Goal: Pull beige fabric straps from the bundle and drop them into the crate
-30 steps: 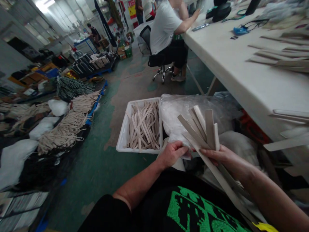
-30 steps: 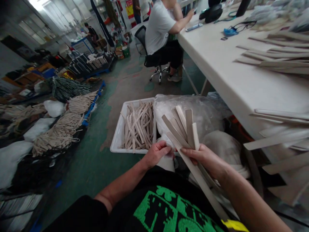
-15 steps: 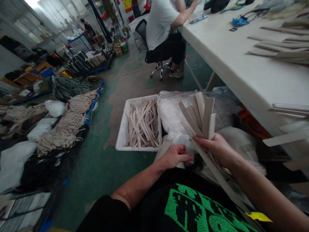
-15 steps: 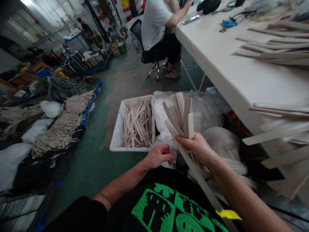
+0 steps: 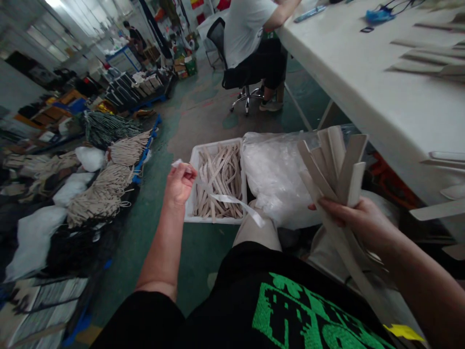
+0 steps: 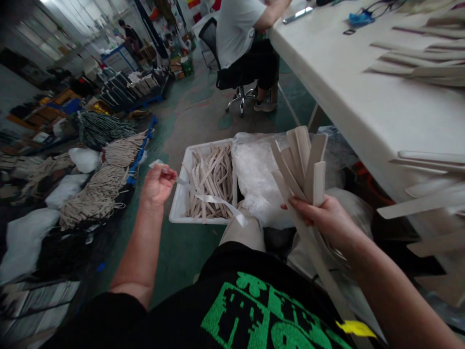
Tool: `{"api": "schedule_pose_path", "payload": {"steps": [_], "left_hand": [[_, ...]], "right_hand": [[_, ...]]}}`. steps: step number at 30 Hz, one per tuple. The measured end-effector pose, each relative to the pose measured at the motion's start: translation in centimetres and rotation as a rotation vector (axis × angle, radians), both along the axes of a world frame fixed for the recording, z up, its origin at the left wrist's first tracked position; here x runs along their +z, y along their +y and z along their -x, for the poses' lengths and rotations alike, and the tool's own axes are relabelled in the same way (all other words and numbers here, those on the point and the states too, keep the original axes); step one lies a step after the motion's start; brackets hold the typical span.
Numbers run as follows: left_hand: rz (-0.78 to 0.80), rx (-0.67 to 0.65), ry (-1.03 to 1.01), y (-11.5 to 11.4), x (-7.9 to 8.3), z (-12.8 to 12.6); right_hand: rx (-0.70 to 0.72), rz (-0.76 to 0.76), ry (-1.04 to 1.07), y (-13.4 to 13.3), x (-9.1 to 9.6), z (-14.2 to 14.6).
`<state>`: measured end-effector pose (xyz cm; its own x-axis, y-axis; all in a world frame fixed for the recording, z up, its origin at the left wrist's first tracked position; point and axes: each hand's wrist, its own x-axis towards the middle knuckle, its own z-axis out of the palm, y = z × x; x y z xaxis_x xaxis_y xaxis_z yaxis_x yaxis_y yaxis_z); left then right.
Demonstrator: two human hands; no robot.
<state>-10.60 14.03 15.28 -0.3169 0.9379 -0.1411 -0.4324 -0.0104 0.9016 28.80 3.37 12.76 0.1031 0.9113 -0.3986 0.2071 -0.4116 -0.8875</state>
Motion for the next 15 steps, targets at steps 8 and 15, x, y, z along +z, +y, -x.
{"api": "schedule_pose_path", "payload": {"steps": [8,15], "left_hand": [[0.434,-0.132,-0.377,-5.5,-6.1,-9.5],[0.576,-0.481,-0.358,-9.1,-9.5,-15.3]], "right_hand": [[0.124,0.123,0.065,-3.8,-2.4,2.4],[0.238,0.167,0.083,-4.4,-2.2,1.8]]}}
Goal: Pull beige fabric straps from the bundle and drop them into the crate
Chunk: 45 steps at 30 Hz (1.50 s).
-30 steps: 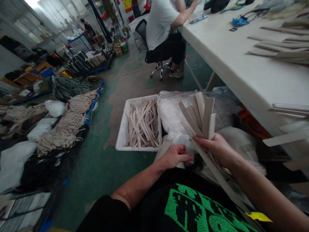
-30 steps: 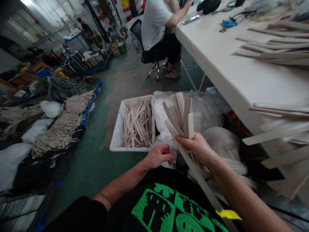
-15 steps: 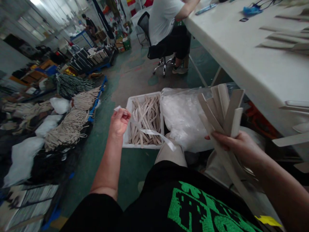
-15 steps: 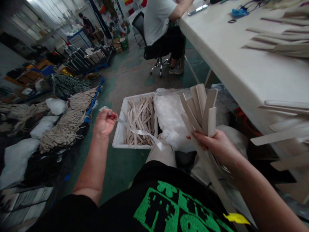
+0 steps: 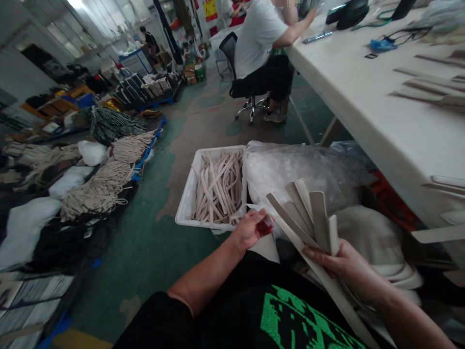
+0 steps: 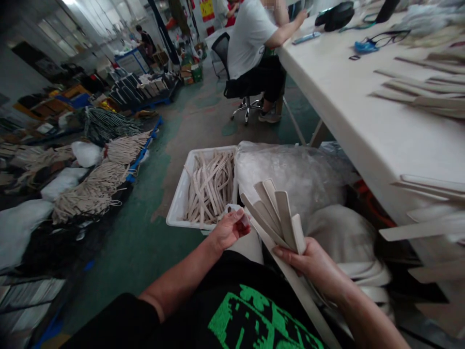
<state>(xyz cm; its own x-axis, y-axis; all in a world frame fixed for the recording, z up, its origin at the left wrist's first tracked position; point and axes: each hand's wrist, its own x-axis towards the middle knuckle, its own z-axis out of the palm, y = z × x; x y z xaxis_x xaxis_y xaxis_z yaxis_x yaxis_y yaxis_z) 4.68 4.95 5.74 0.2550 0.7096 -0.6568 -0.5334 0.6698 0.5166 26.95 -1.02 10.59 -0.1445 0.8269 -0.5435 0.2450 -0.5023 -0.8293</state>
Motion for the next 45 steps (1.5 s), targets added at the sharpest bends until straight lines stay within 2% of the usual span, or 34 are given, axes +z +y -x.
{"api": "schedule_pose_path", "payload": {"steps": [7,21,28,38,45], "left_hand": [[-0.047,-0.080,0.102,0.9,0.5,0.9],[-0.017,-0.159,0.144,1.2,-0.4,0.4],[-0.027,-0.247,0.134,0.7,-0.7,0.7],[0.028,-0.210,0.082,0.7,-1.3,0.8],[0.006,-0.269,0.090,0.7,-1.4,0.9]], "right_hand": [[0.079,-0.017,0.001,0.4,-1.3,0.2],[0.211,0.026,-0.041,1.1,-1.5,0.8],[0.178,0.038,-0.047,1.4,-1.7,1.1],[0.191,0.016,-0.001,1.7,-2.5,-0.2],[0.168,0.032,-0.004,2.0,-3.3,0.0]]}}
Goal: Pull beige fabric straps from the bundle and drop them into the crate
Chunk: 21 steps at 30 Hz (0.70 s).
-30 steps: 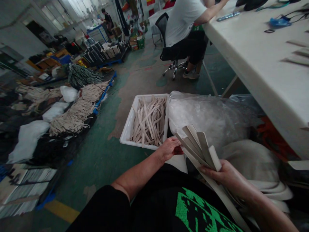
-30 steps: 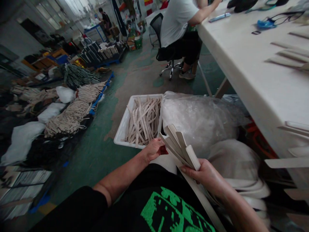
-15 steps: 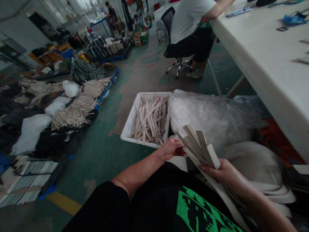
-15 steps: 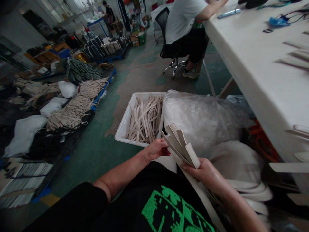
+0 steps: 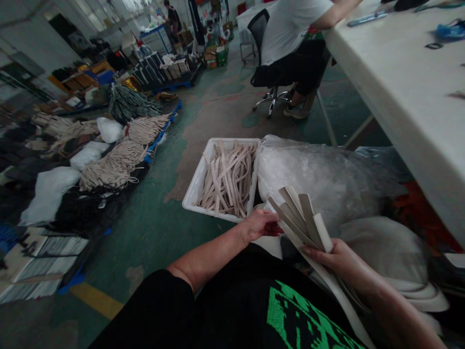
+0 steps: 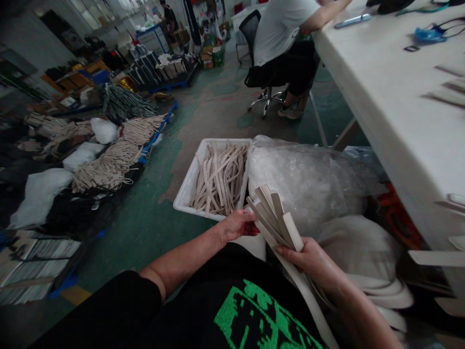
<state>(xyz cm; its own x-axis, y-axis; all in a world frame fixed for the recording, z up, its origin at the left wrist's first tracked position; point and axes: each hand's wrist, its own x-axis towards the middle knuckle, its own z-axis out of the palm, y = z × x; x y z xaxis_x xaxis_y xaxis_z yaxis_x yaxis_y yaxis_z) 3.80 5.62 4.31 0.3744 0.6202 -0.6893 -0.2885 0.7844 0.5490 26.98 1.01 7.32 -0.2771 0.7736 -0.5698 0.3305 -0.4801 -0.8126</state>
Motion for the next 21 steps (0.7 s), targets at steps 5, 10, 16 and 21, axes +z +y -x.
{"api": "schedule_pose_path", "payload": {"steps": [5,10,16,21], "left_hand": [[0.003,0.039,-0.049,-2.0,-0.6,-2.3],[-0.016,0.219,-0.116,-2.4,-0.3,-2.8],[-0.032,0.418,-0.029,-1.4,0.5,-0.4],[-0.041,0.324,-0.161,-3.4,-0.4,-2.7]], "right_hand": [[-0.041,-0.010,-0.035,0.9,0.2,1.1],[0.037,-0.099,-0.073,1.7,1.4,1.2],[0.135,-0.090,-0.108,2.0,1.6,0.9],[0.084,-0.151,-0.091,3.5,1.9,2.2]]}}
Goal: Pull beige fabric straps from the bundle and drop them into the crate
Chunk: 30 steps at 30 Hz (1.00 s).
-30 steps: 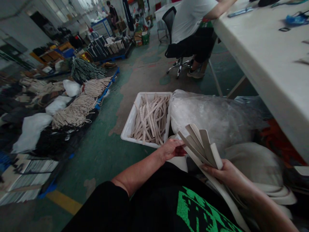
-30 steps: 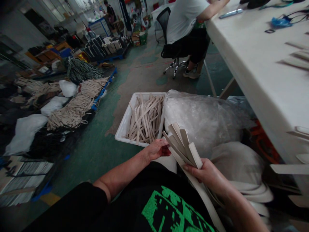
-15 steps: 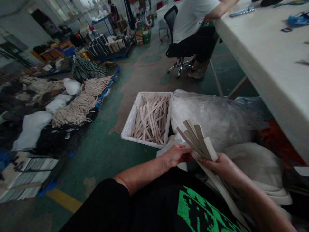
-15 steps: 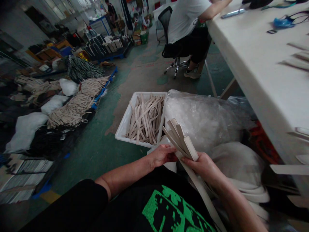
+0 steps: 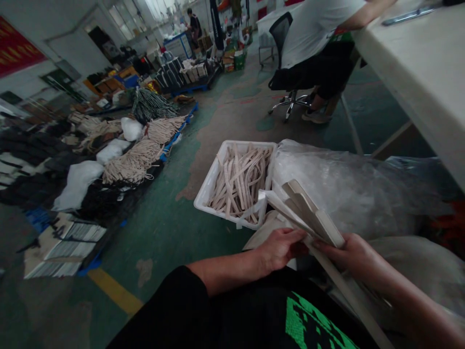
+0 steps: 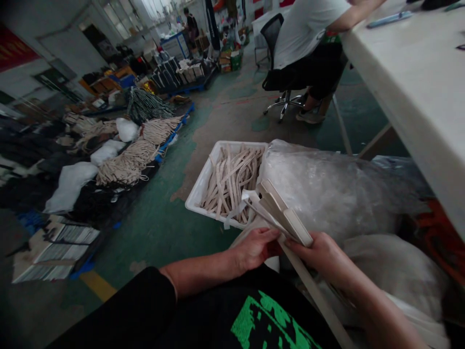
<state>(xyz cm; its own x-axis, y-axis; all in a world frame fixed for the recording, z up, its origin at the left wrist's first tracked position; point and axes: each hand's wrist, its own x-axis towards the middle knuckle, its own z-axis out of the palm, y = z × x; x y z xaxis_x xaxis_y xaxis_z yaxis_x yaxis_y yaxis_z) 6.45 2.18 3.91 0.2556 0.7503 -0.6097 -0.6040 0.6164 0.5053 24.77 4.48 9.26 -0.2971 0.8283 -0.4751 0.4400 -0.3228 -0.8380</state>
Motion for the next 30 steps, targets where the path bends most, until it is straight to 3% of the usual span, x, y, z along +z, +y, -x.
{"api": "schedule_pose_path", "payload": {"steps": [7,13,19,25,30], "left_hand": [[-0.013,0.248,0.034,1.4,0.4,1.8],[-0.028,0.106,0.006,-0.1,1.1,-0.1],[-0.034,0.287,0.065,0.7,1.1,1.1],[-0.052,0.180,0.048,-0.2,1.4,-0.7],[-0.093,0.306,0.092,1.1,1.6,0.7]], "right_hand": [[0.181,0.009,-0.053,-1.0,-0.1,-0.9],[0.108,-0.162,-0.103,0.3,-0.1,0.6],[0.175,-0.074,-0.123,0.0,0.0,-1.0],[0.074,-0.176,-0.099,0.7,-0.4,0.0],[0.156,-0.123,-0.108,0.3,-0.3,-1.2]]}}
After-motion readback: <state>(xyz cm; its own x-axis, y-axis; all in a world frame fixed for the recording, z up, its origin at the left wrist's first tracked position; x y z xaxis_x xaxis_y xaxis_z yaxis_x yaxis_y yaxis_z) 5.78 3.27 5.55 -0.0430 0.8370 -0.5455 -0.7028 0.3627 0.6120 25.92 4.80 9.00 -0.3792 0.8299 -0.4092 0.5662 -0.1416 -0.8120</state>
